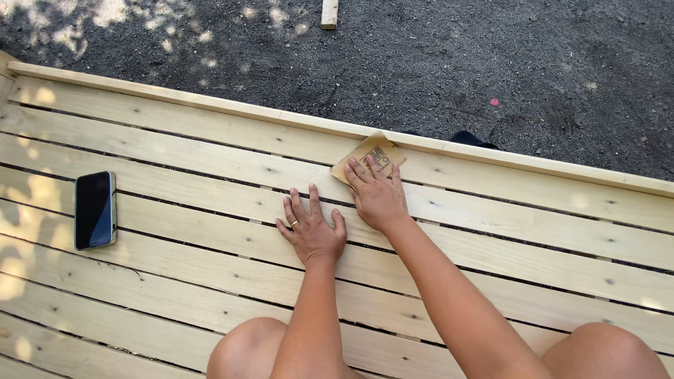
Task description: The person sits on a large wooden slatted frame outdoors and sands its slats and edge rail by hand using a sheet of sandpaper, rubbing along the wood. They occasionally set the sandpaper down, pick up a flat black scraper blade to scrape a slat, then resume sanding different sections of the frame.
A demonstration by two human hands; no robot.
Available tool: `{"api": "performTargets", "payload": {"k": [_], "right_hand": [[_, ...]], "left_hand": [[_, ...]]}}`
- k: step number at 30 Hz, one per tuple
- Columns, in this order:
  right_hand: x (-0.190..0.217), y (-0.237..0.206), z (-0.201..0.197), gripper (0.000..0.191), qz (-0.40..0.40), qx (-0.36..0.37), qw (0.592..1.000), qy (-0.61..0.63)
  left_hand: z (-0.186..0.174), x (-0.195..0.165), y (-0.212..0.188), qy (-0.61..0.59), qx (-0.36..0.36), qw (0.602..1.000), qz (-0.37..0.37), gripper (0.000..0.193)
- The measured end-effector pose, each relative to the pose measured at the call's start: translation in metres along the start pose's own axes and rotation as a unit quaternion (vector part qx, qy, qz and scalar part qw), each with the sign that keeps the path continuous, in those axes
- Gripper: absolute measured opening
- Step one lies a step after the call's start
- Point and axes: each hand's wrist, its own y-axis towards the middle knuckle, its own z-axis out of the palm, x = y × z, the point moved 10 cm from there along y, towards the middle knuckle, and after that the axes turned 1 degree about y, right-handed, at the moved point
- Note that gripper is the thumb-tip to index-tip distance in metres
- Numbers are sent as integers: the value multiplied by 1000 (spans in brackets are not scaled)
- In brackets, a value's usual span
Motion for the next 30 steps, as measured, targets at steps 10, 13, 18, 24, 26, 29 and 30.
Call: {"api": "performTargets", "payload": {"k": [10,13,18,24,26,29,30], "right_hand": [[-46,-82,4,56,46,47,998,0],[24,-15,20,57,-36,13,998,39],[51,17,23,56,-85,40,995,20],[-78,-120,-11,55,-5,64,997,-47],[-97,-146,-19,55,34,43,997,-47],[-79,-133,-17,53,51,27,998,-7],[-61,-112,-11,53,42,30,999,12]], "left_hand": [[5,-2,4,15,-12,1000,14,82],[13,3,7,-11,-3,1000,6,84],[11,3,8,-18,-36,999,11,71],[8,1,6,-22,-49,998,11,67],[9,0,7,-17,-45,999,11,67],[10,1,7,-8,-47,999,12,68],[10,1,7,-7,-50,999,13,69]]}}
